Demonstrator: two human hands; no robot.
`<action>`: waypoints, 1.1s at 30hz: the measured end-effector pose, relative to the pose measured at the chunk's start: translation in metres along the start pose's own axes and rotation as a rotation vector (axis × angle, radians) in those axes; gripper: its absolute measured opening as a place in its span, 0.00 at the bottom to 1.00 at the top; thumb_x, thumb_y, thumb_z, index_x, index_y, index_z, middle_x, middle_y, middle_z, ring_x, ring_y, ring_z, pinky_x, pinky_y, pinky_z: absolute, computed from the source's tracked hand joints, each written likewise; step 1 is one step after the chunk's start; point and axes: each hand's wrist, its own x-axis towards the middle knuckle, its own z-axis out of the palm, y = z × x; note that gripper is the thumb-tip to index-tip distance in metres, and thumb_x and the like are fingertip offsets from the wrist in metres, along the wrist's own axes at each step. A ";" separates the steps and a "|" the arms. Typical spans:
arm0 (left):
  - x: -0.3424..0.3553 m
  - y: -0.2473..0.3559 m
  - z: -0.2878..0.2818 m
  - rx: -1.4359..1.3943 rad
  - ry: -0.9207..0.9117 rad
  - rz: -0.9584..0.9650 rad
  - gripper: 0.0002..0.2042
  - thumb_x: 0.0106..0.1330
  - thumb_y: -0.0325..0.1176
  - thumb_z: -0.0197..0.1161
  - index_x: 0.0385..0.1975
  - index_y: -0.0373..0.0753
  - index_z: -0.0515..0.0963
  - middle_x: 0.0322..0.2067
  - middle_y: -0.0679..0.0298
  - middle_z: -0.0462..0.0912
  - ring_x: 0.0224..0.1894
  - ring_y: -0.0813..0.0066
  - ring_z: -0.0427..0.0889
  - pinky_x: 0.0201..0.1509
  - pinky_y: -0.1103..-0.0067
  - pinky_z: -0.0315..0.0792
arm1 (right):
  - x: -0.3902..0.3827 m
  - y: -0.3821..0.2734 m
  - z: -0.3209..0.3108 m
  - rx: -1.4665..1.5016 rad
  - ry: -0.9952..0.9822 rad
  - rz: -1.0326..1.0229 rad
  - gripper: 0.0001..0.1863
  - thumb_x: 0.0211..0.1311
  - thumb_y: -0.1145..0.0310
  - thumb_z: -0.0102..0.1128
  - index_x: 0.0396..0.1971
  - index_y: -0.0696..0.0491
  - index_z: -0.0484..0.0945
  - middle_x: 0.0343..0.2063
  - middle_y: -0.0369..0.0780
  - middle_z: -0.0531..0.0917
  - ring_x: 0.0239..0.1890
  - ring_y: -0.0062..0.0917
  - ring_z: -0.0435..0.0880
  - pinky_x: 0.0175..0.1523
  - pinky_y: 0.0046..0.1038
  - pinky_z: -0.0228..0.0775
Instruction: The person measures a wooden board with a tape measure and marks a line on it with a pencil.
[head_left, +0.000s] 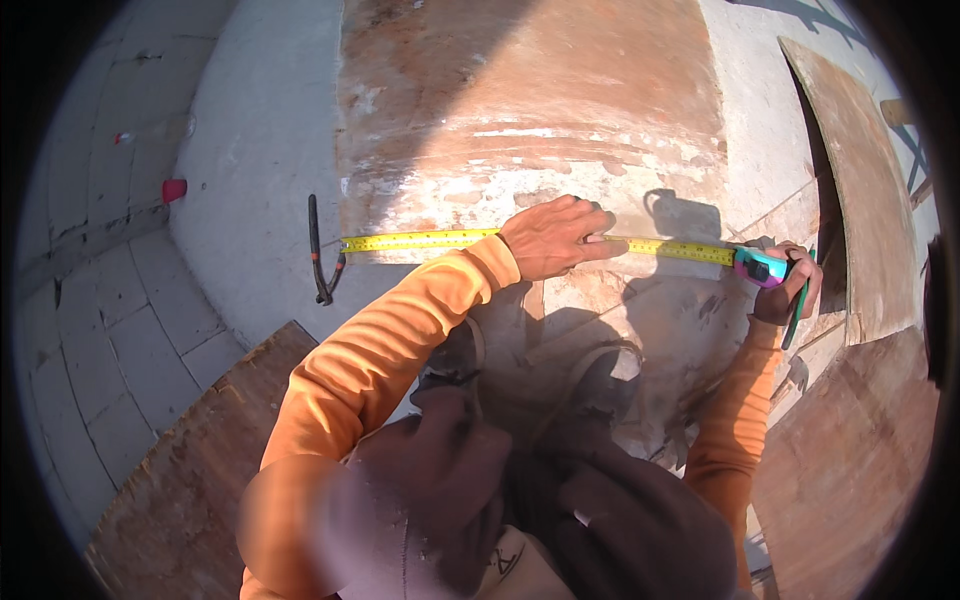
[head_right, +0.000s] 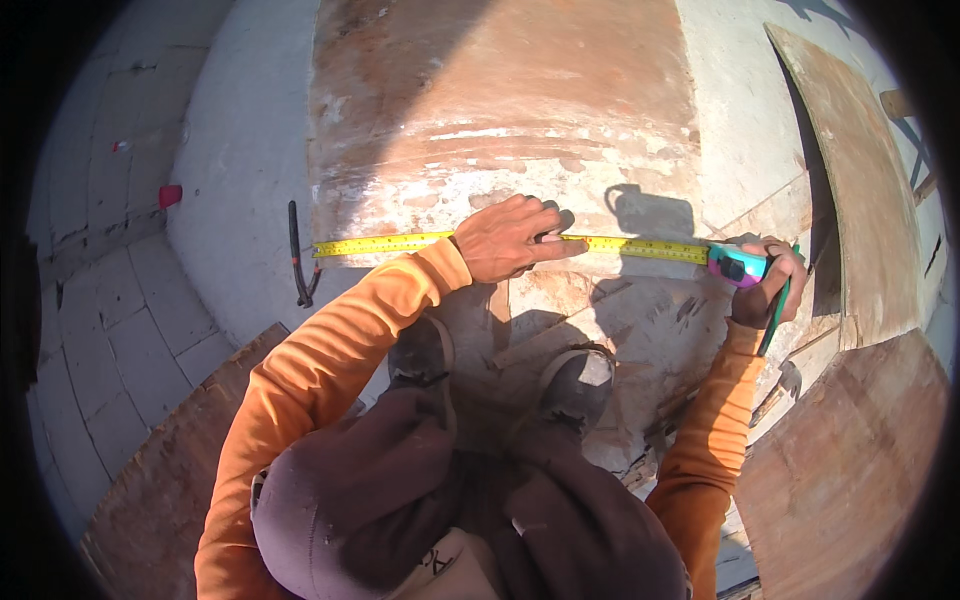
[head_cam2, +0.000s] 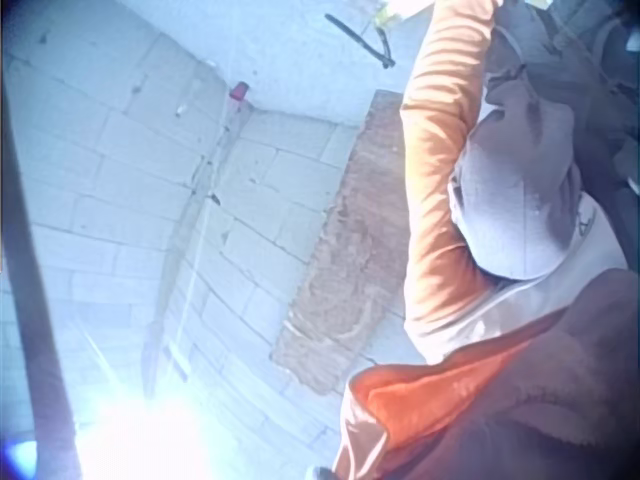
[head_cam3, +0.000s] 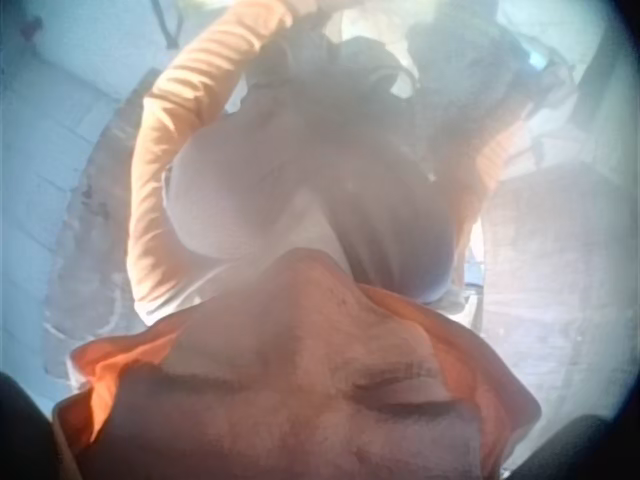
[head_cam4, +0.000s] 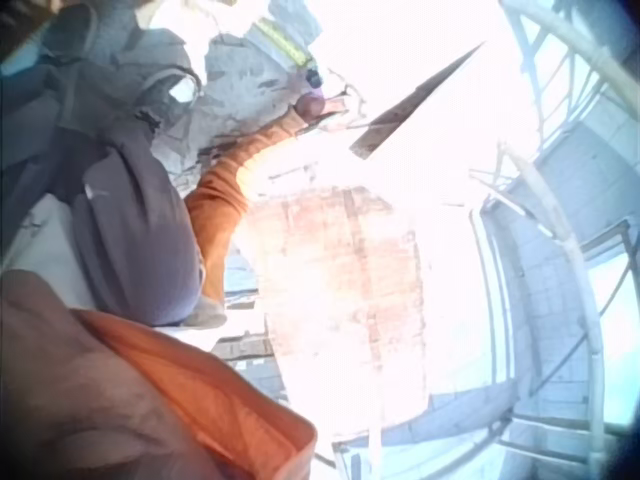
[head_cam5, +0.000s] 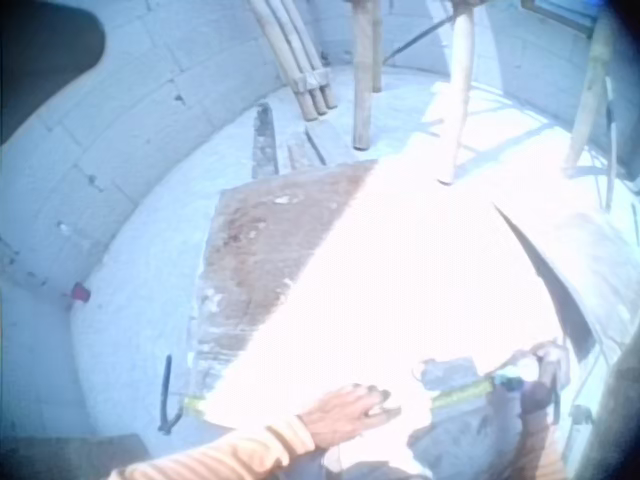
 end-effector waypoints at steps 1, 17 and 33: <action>0.000 -0.001 0.000 0.010 0.004 0.008 0.26 0.65 0.27 0.57 0.65 0.52 0.74 0.42 0.63 0.74 0.42 0.66 0.74 0.47 0.71 0.70 | 0.000 0.000 0.001 -0.021 -0.005 0.009 0.21 0.81 0.57 0.43 0.41 0.61 0.75 0.28 0.46 0.85 0.37 0.35 0.83 0.51 0.41 0.77; -0.009 -0.003 -0.003 -0.026 0.002 0.001 0.25 0.67 0.27 0.55 0.66 0.52 0.75 0.37 0.62 0.72 0.39 0.64 0.73 0.45 0.70 0.69 | 0.013 -0.025 0.002 0.105 -0.064 -0.130 0.17 0.81 0.61 0.43 0.40 0.61 0.72 0.24 0.50 0.82 0.32 0.36 0.80 0.52 0.47 0.75; 0.000 0.000 0.008 -0.032 0.077 0.013 0.29 0.63 0.27 0.58 0.67 0.51 0.73 0.36 0.61 0.72 0.39 0.64 0.75 0.47 0.71 0.72 | 0.004 -0.018 -0.003 0.021 -0.027 -0.003 0.16 0.80 0.62 0.42 0.40 0.61 0.71 0.25 0.50 0.82 0.32 0.35 0.80 0.51 0.43 0.76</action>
